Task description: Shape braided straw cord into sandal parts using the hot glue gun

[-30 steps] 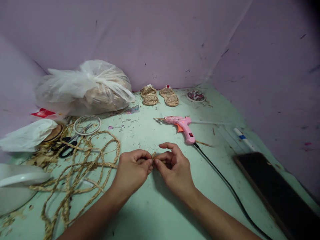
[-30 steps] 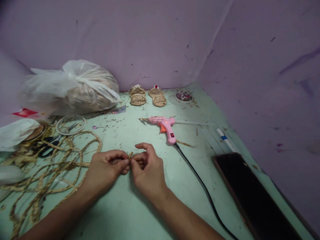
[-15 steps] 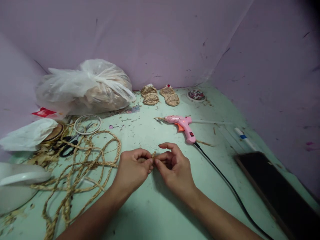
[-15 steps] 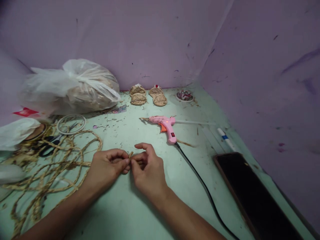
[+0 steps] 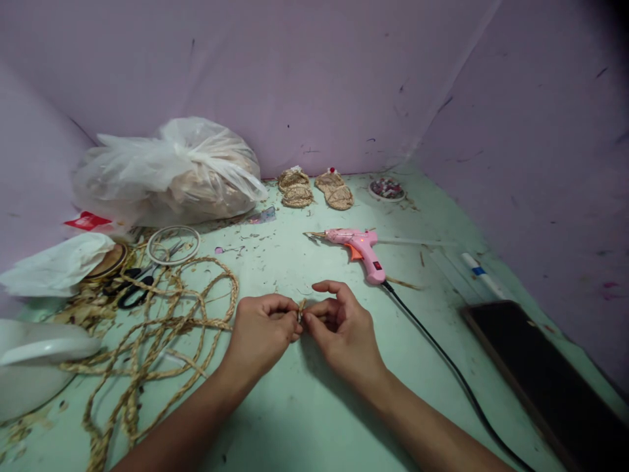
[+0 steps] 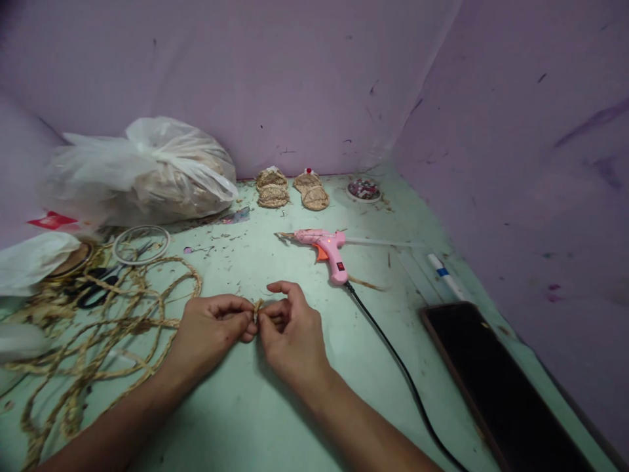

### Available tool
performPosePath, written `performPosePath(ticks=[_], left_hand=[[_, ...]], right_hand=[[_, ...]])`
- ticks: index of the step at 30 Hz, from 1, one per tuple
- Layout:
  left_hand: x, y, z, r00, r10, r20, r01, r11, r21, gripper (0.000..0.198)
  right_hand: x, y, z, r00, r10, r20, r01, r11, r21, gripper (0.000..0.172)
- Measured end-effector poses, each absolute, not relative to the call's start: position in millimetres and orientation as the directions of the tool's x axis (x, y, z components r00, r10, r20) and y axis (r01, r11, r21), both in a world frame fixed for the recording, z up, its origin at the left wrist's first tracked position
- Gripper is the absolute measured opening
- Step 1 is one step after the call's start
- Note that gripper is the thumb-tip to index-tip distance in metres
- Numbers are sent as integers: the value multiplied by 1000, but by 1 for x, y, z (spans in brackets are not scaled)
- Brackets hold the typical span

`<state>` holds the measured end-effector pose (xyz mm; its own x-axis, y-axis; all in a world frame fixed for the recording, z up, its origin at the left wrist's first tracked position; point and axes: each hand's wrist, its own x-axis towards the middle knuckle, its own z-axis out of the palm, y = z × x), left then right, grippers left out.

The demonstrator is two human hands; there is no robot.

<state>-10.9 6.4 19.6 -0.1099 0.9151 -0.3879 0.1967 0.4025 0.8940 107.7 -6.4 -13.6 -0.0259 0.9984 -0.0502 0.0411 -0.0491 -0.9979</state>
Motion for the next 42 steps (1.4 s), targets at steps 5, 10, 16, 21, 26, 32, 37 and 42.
performPosePath(ticks=[5,10,16,21,26,32,37,42], left_hand=[[-13,8,17,-75,904,-420,145,427,893,5],[-13,8,15,-73,905,-419,146,425,893,5],[-14,8,16,-61,897,-438,137,442,886,5],[-14,9,15,-47,907,-418,132,420,898,6],[-13,9,14,-54,910,-412,141,416,899,5],[-14,10,12,-46,908,-416,128,418,899,6],[-15,9,11,-42,901,-432,116,434,893,6],[-15,8,13,-35,909,-415,132,416,900,6]], right_hand=[[108,-6,-13,-19,997,-81,38,-80,-996,30],[107,-7,-13,-24,997,-67,33,-66,-997,30],[107,-6,-12,-17,997,-81,18,-80,-997,30],[107,-7,-13,-24,997,-78,24,-77,-997,30],[106,-7,-14,-32,997,-67,25,-66,-998,29],[108,-6,-15,-25,997,-72,53,-71,-996,29],[107,-7,-14,-25,997,-73,59,-72,-996,29],[107,-6,-14,-24,997,-69,48,-67,-997,29]])
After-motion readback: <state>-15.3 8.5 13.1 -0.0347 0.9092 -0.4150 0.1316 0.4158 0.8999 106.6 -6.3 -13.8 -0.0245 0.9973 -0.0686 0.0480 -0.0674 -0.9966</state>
